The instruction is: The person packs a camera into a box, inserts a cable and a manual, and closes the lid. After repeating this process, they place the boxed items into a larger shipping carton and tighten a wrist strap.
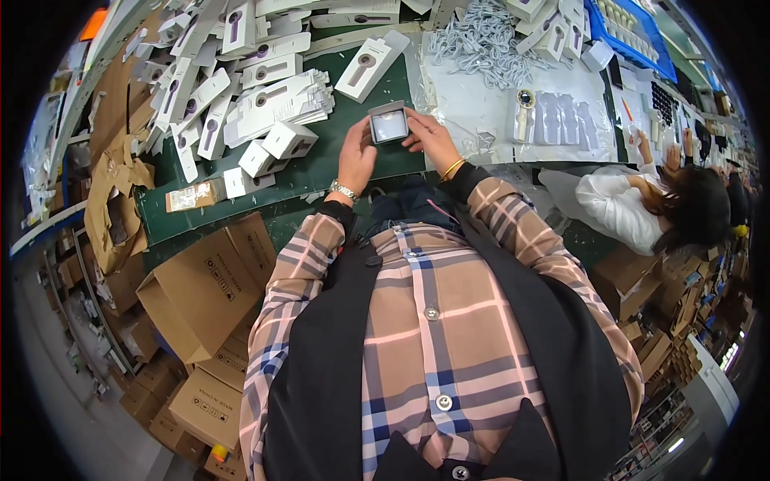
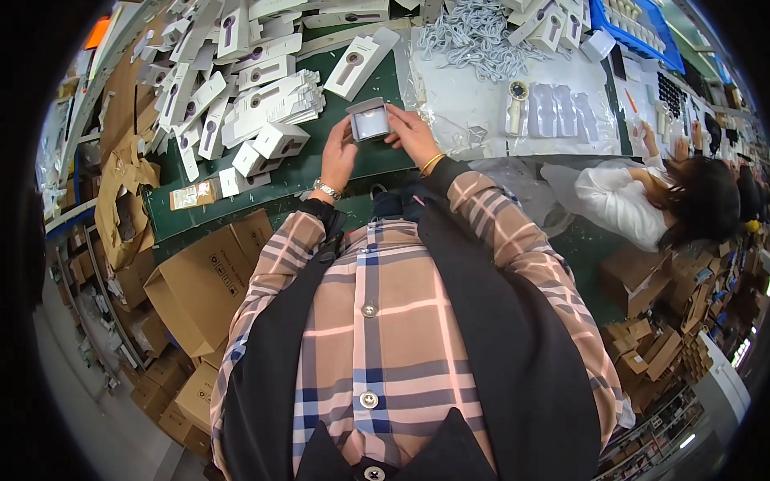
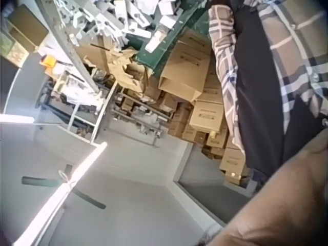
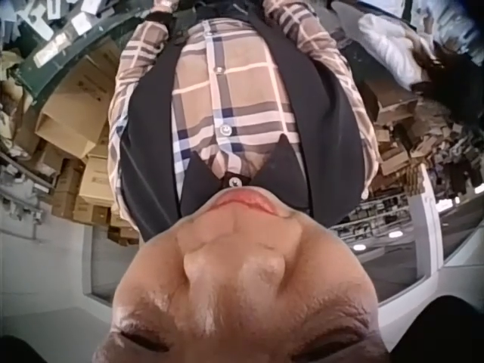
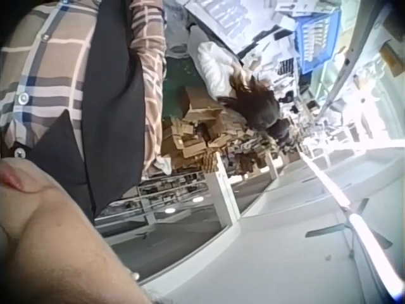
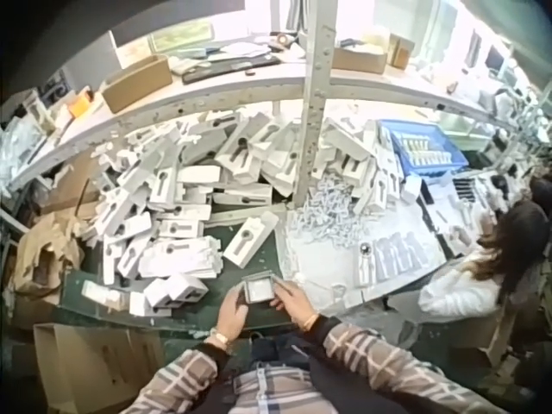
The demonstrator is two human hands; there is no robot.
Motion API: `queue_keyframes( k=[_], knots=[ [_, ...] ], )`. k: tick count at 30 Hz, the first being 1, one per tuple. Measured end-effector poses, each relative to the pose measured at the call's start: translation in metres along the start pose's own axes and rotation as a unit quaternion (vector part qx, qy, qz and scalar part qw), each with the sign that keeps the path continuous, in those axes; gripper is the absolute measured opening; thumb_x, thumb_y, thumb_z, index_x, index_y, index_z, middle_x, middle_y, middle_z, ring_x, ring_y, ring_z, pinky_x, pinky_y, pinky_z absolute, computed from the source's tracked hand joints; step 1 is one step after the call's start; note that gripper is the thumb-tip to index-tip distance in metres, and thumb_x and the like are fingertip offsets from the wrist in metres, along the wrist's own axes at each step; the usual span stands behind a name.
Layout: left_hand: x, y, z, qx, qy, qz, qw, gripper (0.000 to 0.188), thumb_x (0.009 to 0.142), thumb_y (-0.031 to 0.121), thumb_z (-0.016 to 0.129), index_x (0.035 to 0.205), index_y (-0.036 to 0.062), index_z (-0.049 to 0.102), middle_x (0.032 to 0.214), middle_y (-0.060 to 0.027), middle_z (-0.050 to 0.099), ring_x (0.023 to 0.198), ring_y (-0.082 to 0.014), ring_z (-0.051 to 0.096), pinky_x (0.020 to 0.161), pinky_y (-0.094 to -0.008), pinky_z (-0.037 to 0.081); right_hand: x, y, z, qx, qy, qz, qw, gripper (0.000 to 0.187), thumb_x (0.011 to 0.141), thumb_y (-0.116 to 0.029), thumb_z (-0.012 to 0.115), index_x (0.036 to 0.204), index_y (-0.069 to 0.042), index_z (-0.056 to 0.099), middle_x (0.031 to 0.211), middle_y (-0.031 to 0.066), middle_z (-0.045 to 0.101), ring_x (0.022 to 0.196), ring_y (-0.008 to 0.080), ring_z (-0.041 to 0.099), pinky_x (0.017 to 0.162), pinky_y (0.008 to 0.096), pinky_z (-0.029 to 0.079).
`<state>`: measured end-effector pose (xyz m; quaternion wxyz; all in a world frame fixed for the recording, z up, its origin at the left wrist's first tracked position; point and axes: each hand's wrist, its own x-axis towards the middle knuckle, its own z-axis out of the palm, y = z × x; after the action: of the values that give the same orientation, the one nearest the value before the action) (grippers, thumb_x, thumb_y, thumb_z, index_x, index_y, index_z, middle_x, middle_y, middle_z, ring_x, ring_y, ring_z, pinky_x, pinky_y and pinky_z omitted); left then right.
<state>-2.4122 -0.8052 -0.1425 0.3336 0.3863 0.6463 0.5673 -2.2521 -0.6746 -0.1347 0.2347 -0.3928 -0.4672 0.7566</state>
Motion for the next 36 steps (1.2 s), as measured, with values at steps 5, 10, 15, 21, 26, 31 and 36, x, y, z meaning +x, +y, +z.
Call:
queue_keyframes(
  k=[5,10,15,21,26,31,36],
  knots=[
    [0.008,-0.005,-0.017,-0.239,-0.04,-0.165,0.956,0.058,0.102,0.02,0.066,0.155,0.0049,0.049,0.152,-0.0074,0.051,0.129,-0.0191,0.057,0.108,-0.0337,0.045,0.004,-0.012,-0.015,-0.053,-0.06,0.048,0.996,0.049,0.103,-0.027,0.067,0.149,-0.011,0.059,0.102,0.0003,0.066,0.08,0.0089,0.064,0.07,0.0237,0.051],
    [0.01,-0.014,-0.012,-0.257,-0.034,-0.198,0.945,0.055,0.102,0.019,0.067,0.154,0.0092,0.052,0.144,-0.0012,0.057,0.124,-0.0138,0.056,0.107,-0.0313,0.044,0.006,-0.012,-0.011,-0.02,-0.061,0.045,0.997,0.047,0.101,-0.025,0.07,0.146,-0.014,0.063,0.102,-0.0024,0.065,0.073,0.0073,0.061,0.066,0.022,0.049],
    [0.011,-0.015,-0.01,-0.212,-0.032,-0.215,0.953,0.052,0.099,0.014,0.071,0.149,0.0156,0.059,0.132,0.0015,0.064,0.109,-0.0123,0.061,0.099,-0.029,0.049,0.008,-0.009,-0.008,-0.024,-0.065,0.02,0.997,0.051,0.096,-0.016,0.077,0.143,-0.008,0.063,0.103,-0.002,0.064,0.079,0.0075,0.061,0.073,0.0215,0.049],
    [0.024,-0.001,0.006,-0.038,-0.022,-0.096,0.994,0.049,0.091,0.005,0.073,0.137,0.0205,0.07,0.127,-0.0005,0.068,0.106,-0.0149,0.062,0.093,-0.0293,0.053,0.012,0.003,0.0,-0.183,-0.016,-0.151,0.971,0.047,0.089,-0.011,0.081,0.135,-0.009,0.068,0.108,0.0008,0.062,0.084,0.0104,0.062,0.075,0.0241,0.05],
    [0.027,-0.003,0.002,0.059,-0.004,0.064,0.996,0.039,0.09,0.0,0.07,0.125,0.0156,0.077,0.127,-0.002,0.067,0.117,-0.0166,0.064,0.093,-0.0308,0.056,-0.016,-0.015,0.002,-0.304,-0.061,-0.314,0.897,0.036,0.087,-0.007,0.081,0.122,-0.009,0.074,0.108,0.0058,0.064,0.086,0.0166,0.064,0.079,0.0274,0.053],
    [0.021,0.008,0.006,0.031,-0.01,0.015,0.999,0.038,0.087,-0.001,0.069,0.116,0.0204,0.081,0.129,-0.0018,0.068,0.116,-0.0206,0.062,0.097,-0.0325,0.054,-0.028,-0.026,-0.015,-0.328,-0.098,-0.327,0.881,0.029,0.088,-0.005,0.08,0.116,-0.008,0.076,0.105,0.007,0.068,0.087,0.0196,0.066,0.083,0.0296,0.054],
    [0.023,0.009,0.001,0.031,-0.033,0.038,0.998,0.048,0.085,-0.003,0.066,0.122,0.0243,0.08,0.131,-0.0021,0.068,0.115,-0.0237,0.06,0.1,-0.0345,0.052,-0.027,-0.023,0.002,-0.229,-0.033,-0.28,0.932,0.023,0.087,-0.008,0.081,0.11,-0.007,0.078,0.101,0.0081,0.072,0.087,0.0209,0.068,0.085,0.033,0.054]
  ],
)
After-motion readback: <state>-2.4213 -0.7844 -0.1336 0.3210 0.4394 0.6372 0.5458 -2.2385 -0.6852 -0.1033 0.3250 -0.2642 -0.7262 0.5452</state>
